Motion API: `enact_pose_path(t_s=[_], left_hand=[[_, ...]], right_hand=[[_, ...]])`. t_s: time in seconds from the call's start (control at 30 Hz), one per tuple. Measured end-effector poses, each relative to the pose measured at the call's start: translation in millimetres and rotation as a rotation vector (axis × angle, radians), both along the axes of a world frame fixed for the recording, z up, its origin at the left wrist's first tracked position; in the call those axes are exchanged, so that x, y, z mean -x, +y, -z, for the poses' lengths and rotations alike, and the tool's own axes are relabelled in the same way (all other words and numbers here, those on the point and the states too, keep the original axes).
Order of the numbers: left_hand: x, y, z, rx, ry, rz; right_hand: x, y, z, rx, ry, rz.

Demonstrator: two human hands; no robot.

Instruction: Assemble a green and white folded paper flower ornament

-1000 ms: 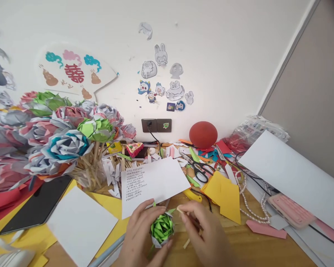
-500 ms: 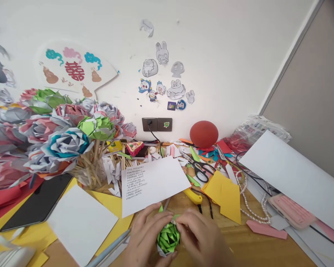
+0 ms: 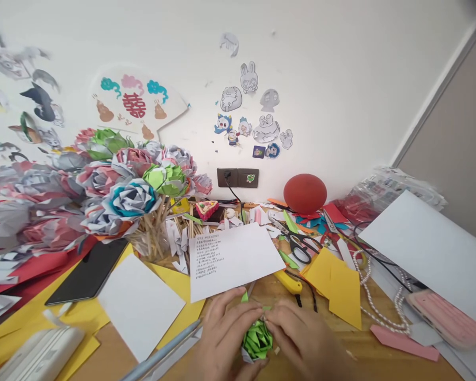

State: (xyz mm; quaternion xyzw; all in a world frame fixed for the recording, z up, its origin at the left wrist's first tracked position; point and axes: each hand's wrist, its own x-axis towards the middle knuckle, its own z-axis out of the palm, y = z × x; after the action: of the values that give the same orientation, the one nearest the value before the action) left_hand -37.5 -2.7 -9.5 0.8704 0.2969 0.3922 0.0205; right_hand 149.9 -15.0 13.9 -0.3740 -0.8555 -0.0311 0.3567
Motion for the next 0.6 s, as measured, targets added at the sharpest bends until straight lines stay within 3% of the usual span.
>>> enact_pose_path(t_s=[0.13, 0.3, 0.47, 0.6], left_hand=[[-2, -2, -2.8, -0.001, -0.003, 0.001], [-4, 0, -3.3, -0.077, -0.030, -0.010], [-3, 0, -3.9, -0.105, -0.004, 0.009], [-3, -2, -3.7, -0.112, 0.004, 0.006]], right_hand=[[-1, -2, 4.6, 0.120, 0.031, 0.016], [-1, -2, -1.0, 0.033, -0.007, 0.001], [-2, 1, -5.8, 0.141, 0.004, -0.028], [-2, -1, -0.1, 0.137, -0.032, 0.018]])
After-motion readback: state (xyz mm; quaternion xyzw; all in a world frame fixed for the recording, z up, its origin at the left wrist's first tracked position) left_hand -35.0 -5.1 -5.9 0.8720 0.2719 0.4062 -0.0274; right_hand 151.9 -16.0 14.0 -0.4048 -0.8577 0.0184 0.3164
